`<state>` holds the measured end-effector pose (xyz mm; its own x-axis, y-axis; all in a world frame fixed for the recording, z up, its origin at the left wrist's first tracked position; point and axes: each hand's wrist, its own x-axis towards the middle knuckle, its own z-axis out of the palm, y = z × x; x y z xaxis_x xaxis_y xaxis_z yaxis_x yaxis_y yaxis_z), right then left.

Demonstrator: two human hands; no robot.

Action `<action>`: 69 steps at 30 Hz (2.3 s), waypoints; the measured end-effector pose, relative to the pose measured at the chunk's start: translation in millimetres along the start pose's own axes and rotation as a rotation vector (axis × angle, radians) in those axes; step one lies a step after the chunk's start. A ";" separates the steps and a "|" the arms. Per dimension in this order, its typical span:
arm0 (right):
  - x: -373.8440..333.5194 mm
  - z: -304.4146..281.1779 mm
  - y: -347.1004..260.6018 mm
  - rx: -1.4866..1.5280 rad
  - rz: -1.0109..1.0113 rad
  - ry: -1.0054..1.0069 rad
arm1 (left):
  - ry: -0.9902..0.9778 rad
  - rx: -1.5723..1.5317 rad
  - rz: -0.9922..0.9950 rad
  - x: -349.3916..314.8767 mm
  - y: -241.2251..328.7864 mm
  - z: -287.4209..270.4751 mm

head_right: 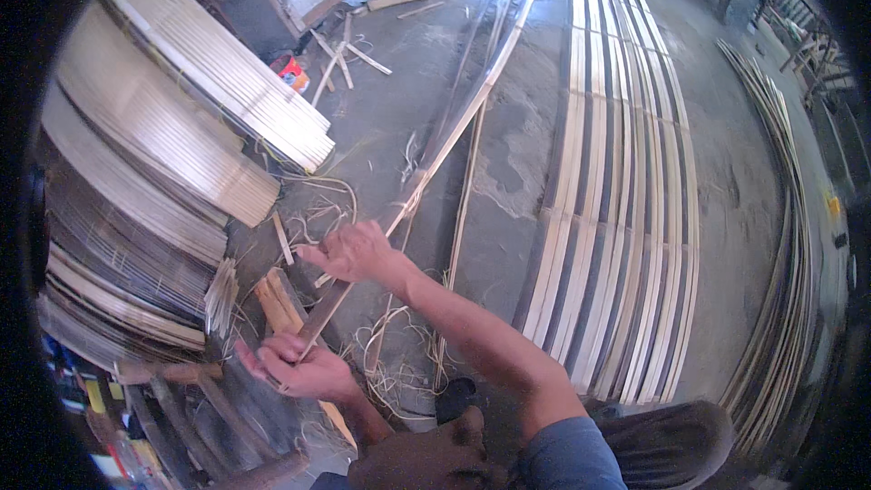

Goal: The person repeatedly picks up long thin wooden strips from a pile on the floor, inspects them by bending and turning, and places them back into the pile. The person handles the strips one at a time without using tools.

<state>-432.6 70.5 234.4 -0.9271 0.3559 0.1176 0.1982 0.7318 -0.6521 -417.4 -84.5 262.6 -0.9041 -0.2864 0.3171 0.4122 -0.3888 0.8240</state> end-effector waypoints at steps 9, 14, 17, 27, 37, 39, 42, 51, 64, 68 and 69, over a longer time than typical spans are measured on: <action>5.3 23.6 13.8 0.189 0.131 -0.170 | -0.227 0.055 0.023 10.8 9.0 29.9; 7.6 35.0 32.4 0.318 0.227 -0.192 | -0.319 0.199 -0.038 14.7 0.0 52.8; 7.7 40.7 30.6 0.414 0.235 -0.188 | -0.373 0.328 -0.009 13.0 10.6 79.9; -10.9 51.0 69.4 0.773 0.345 -0.183 | -0.862 0.661 0.121 6.6 -36.3 111.3; 11.7 100.3 33.1 0.292 0.236 -0.178 | -0.138 0.167 -0.267 69.0 -73.0 -59.9; -7.4 110.5 21.4 0.314 0.104 -0.021 | 0.047 -0.014 -0.461 55.1 -69.8 -123.2; -46.4 125.8 28.0 0.456 -0.075 0.465 | 0.188 -0.104 -0.590 27.3 -64.6 -159.2; -61.0 115.1 98.0 1.719 0.366 0.475 | 0.182 0.105 -0.767 -35.8 -26.2 -160.8; -167.1 209.1 4.0 1.614 0.395 -0.486 | -1.428 1.092 -0.205 -2.6 -133.7 -34.0; -177.6 195.7 58.0 1.216 0.239 -0.818 | -1.409 0.839 -1.070 -12.6 -145.0 -25.5; -186.7 189.6 89.4 1.176 0.126 -0.850 | -1.391 0.858 -1.014 -21.1 -135.7 -39.8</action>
<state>-302.1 -40.8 12.2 -0.9109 -0.3696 -0.1834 0.3085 -0.3152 -0.8975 -449.8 -60.5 125.4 -0.3534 0.7008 -0.6196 -0.0122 0.6589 0.7522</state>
